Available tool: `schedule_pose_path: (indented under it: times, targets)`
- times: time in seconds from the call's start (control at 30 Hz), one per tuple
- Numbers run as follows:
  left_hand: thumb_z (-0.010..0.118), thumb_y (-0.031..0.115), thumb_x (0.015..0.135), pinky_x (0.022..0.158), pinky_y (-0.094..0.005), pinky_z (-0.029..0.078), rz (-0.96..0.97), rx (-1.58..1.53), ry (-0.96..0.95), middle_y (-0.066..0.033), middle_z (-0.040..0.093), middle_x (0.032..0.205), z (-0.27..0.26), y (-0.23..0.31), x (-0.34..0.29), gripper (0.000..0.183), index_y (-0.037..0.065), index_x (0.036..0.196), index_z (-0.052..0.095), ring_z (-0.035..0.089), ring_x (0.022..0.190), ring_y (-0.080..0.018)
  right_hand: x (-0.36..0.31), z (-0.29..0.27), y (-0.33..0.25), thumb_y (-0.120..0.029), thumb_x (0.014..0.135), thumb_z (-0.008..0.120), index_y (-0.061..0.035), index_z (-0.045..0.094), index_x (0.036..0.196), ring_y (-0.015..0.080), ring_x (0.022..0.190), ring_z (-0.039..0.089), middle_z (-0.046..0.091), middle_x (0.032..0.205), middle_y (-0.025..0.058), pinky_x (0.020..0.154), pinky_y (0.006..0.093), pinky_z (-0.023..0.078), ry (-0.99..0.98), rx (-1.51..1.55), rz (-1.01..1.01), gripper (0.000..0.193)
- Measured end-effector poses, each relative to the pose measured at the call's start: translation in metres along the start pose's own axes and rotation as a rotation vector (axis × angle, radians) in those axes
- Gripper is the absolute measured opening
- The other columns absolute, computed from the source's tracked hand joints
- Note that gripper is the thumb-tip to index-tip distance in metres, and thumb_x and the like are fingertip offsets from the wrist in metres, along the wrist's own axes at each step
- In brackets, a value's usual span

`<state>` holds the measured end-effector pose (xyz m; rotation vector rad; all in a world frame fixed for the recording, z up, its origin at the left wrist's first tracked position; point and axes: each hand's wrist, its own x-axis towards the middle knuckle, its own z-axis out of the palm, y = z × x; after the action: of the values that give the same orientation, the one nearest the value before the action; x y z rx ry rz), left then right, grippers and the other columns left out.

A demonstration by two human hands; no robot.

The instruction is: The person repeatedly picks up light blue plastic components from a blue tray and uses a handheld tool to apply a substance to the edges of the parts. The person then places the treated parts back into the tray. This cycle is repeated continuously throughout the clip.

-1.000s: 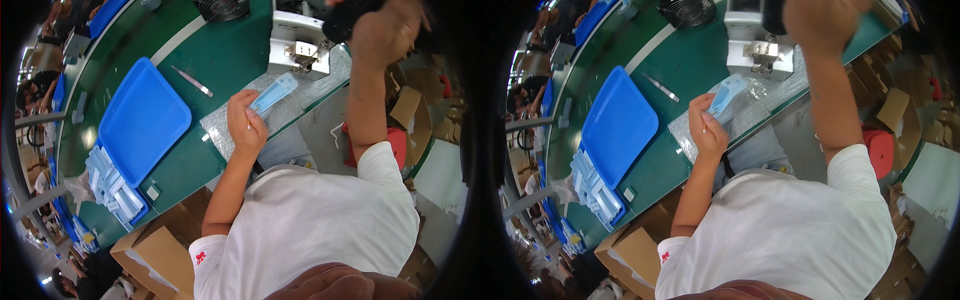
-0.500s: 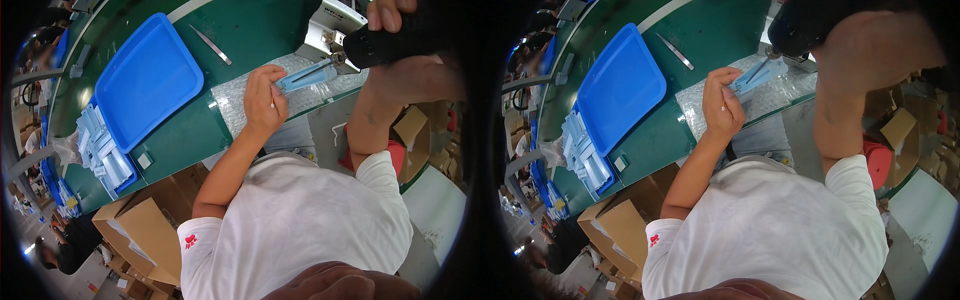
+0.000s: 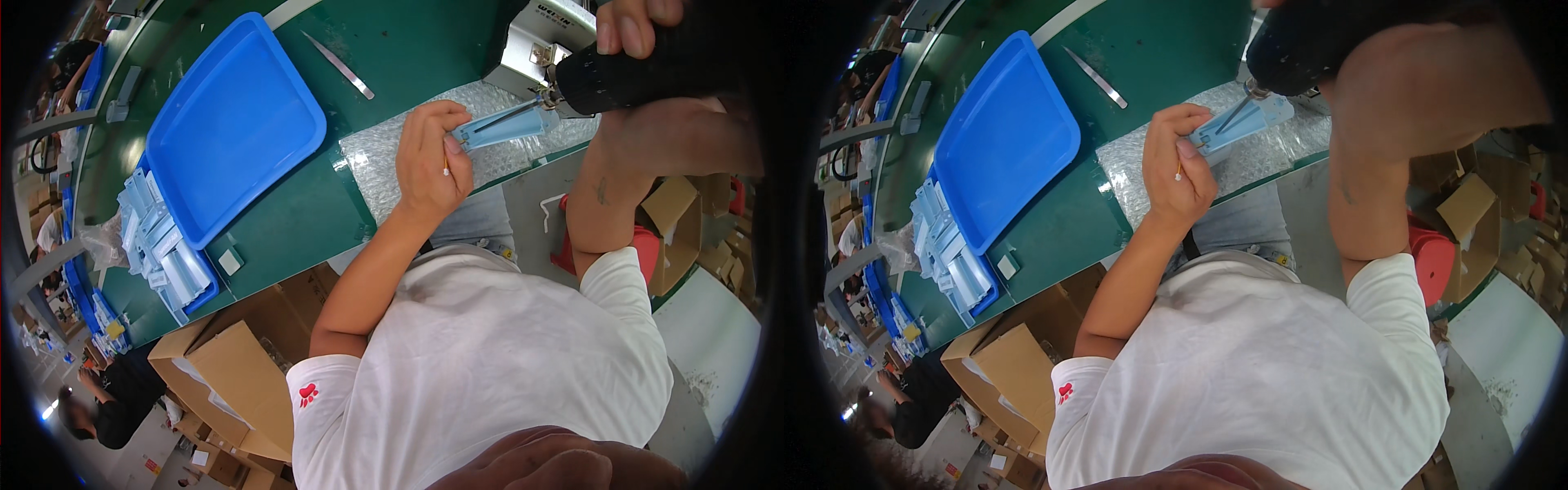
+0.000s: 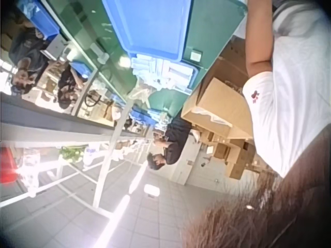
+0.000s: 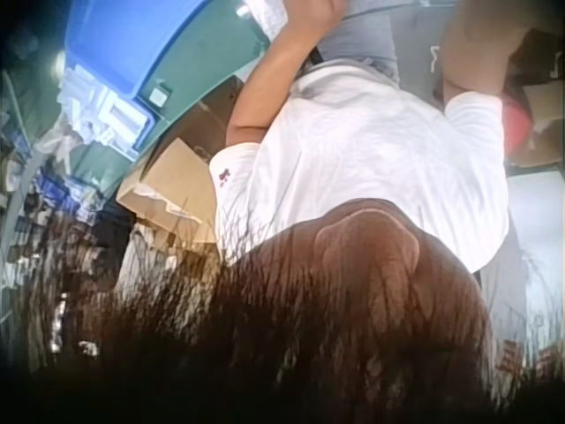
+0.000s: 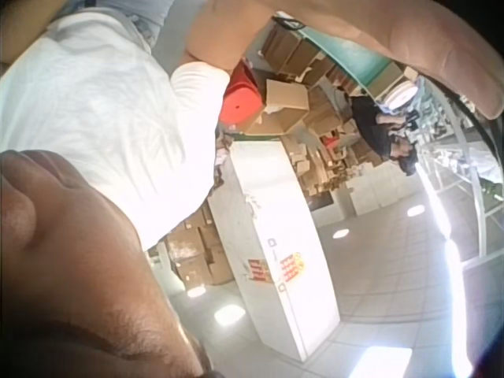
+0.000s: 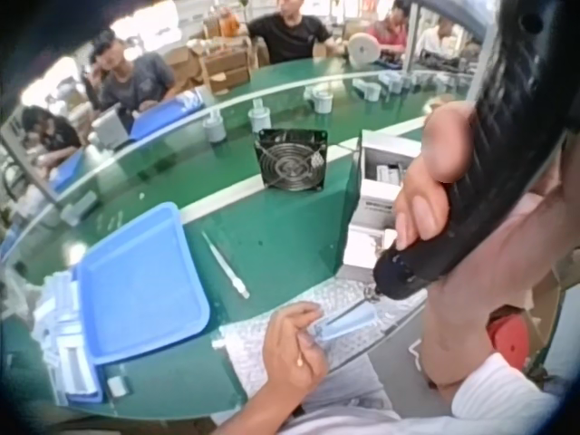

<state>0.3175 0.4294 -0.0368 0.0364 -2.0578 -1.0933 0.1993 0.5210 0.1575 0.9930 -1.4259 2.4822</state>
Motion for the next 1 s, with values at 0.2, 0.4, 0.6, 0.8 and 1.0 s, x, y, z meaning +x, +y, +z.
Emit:
schedule_pose_path:
  times: [0.2,0.4,0.6,0.8,1.0]
  targets:
    - [0.045,0.006,0.096,0.085,-0.0420,0.052,-0.076,-0.041,0.011,-0.0208,0.066,0.107,-0.003,0.002,-0.004,0.021,-0.004,0.104,0.062,0.064,0.095,-0.0364,0.001,-0.035,0.014,-0.071,0.098,0.048,-0.0042,0.054,0.100,0.0193,0.054,0.062,0.062,0.075,0.0097,0.054,0.0311,0.055,-0.209,0.037,-0.049,0.067]
    - [0.037,0.019,0.106,0.089,-0.0461,0.052,-0.072,-0.051,0.047,-0.0238,0.066,0.106,0.007,-0.001,-0.008,0.033,-0.003,0.106,0.061,0.065,0.097,-0.0390,-0.027,-0.019,0.020,-0.060,0.098,0.056,-0.0058,0.049,0.120,0.0212,0.060,0.064,0.063,0.086,0.0159,0.056,0.0332,0.055,-0.032,0.116,0.019,0.059]
    - [0.039,0.011,0.103,0.092,-0.0467,0.050,-0.116,-0.022,-0.013,-0.0249,0.064,0.109,0.008,0.014,0.003,0.026,-0.005,0.107,0.059,0.063,0.101,-0.0404,-0.023,-0.015,0.020,-0.050,0.098,0.065,-0.0074,0.044,0.139,0.0232,0.066,0.065,0.065,0.096,0.0221,0.058,0.0352,0.055,0.053,0.228,-0.070,0.063]
    - [0.049,-0.001,0.092,0.090,-0.0459,0.050,0.000,0.083,-0.284,-0.0228,0.063,0.108,-0.020,0.009,0.032,0.019,-0.002,0.107,0.061,0.063,0.100,-0.0413,0.009,-0.030,-0.014,-0.052,0.100,0.060,-0.0030,0.031,0.153,0.0199,0.065,0.060,0.058,0.095,0.0174,0.056,0.0333,0.051,-0.015,0.540,-0.080,0.077]
    - [0.051,0.010,0.099,0.081,-0.0501,0.050,0.061,0.399,-0.182,-0.0226,0.062,0.101,-0.095,-0.064,0.150,0.015,0.000,0.105,0.061,0.061,0.092,-0.0450,0.029,-0.084,-0.058,-0.055,0.106,0.048,-0.0046,0.004,0.165,0.0149,0.056,0.050,0.049,0.090,0.0113,0.050,0.0300,0.045,-0.157,0.452,-0.095,0.089]
